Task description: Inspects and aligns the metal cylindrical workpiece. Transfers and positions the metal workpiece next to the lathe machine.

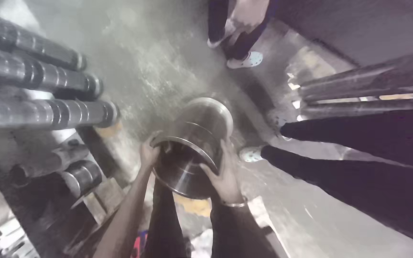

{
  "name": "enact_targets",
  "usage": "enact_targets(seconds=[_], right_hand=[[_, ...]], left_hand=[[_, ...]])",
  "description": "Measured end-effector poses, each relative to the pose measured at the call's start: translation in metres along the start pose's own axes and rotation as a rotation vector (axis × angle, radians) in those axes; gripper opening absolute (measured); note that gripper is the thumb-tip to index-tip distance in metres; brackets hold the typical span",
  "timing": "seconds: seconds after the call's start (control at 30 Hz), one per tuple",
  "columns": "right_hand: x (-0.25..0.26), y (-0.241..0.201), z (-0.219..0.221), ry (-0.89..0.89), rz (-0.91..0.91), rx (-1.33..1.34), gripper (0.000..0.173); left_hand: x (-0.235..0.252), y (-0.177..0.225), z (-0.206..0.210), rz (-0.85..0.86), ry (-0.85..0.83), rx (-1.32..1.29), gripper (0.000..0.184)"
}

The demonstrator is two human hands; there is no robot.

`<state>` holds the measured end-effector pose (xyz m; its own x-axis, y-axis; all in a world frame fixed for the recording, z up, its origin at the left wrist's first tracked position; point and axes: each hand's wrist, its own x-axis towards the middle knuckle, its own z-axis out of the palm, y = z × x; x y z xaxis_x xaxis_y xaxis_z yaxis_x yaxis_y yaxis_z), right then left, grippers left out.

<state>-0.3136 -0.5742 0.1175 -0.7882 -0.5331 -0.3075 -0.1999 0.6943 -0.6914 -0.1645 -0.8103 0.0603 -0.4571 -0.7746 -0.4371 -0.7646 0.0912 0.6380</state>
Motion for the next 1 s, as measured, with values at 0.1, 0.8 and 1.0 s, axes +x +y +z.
enact_targets(seconds=[0.1,0.8,1.0], right_hand=[[-0.038,0.016,0.044,0.148,0.25,0.224,0.09],[0.073,-0.086,0.07,-0.021,-0.139,-0.3,0.078],[0.115,-0.132,0.075,-0.227,-0.233,-0.425,0.081]], left_hand=[[0.009,-0.009,-0.002,0.003,0.038,-0.069,0.042],[0.027,-0.076,-0.019,-0.496,0.233,-0.308,0.047],[0.046,-0.084,-0.088,-0.519,-0.224,-0.499,0.075]])
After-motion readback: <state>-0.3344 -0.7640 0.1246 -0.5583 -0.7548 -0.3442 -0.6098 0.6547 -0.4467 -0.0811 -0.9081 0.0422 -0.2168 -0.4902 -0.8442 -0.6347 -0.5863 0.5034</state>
